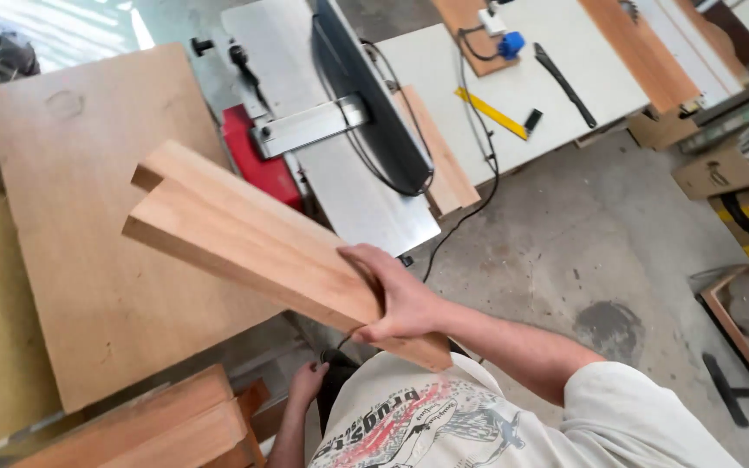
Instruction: The person adjusts the fence on a table saw using a square and ruler, then moves to a jointer to plane several wooden planks. They return to the table saw to rip the planks into narrower strips, using a push stick for safety.
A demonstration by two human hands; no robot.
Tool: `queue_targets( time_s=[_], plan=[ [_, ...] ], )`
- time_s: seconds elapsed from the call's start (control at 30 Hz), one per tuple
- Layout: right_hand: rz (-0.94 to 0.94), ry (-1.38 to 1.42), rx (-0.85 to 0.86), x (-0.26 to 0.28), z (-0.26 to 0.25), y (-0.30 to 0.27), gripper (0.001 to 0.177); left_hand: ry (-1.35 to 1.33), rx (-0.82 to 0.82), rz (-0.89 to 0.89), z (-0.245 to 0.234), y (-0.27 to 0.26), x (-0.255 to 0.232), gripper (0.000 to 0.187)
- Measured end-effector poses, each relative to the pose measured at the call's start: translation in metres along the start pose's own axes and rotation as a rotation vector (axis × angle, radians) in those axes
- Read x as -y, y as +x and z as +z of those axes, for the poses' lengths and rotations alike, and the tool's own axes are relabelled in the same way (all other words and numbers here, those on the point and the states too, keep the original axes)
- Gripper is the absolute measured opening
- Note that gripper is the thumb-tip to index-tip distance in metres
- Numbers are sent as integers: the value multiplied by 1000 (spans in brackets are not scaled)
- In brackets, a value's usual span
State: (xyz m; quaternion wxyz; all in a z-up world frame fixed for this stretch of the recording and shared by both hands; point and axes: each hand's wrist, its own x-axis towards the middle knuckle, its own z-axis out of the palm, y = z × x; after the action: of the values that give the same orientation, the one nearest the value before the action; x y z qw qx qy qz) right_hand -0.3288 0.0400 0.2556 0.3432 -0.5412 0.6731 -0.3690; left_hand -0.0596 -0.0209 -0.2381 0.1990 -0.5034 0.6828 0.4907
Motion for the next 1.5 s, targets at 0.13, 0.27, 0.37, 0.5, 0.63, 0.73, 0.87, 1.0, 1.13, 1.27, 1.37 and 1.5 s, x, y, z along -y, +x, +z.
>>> queue_targets(
  time_s=[0.13,0.27,0.37,0.5,0.63,0.73,0.87,1.0,1.13,1.27,1.37,1.5],
  plan=[
    [-13,-48,-258,-20,-90,-45,108,125,35,-11,-15,-5,-40,72],
    [281,-76,-612,-79,-158,-56,110,106,19,-10,-24,-33,-95,69],
    [505,-181,-754,-140,-195,-46,102,86,-16,-3,-9,-38,-121,68],
    [719,-311,-714,-261,-228,-22,105,59,-86,2,42,-19,-135,69],
    [724,-342,-586,-344,-231,15,105,6,-114,-82,94,-38,-185,65],
    [740,-400,-476,-379,-225,48,108,-117,-156,-143,131,-59,-215,65],
    [737,-488,-392,-401,-221,88,112,-148,-202,-179,163,-90,-253,69],
    [761,-547,-382,-424,-198,109,114,-131,-203,-260,173,-120,-274,66],
    [734,-625,-401,-430,-196,109,114,-114,-195,-180,158,-105,-298,67],
    [766,-476,-209,-406,-220,86,121,30,-118,-7,137,-89,-358,62],
    [655,-378,-334,-431,-222,32,104,1,-39,128,106,-94,-426,60],
    [584,-184,-384,-451,-227,-81,82,-104,-143,310,113,-39,-469,60]
  ],
)
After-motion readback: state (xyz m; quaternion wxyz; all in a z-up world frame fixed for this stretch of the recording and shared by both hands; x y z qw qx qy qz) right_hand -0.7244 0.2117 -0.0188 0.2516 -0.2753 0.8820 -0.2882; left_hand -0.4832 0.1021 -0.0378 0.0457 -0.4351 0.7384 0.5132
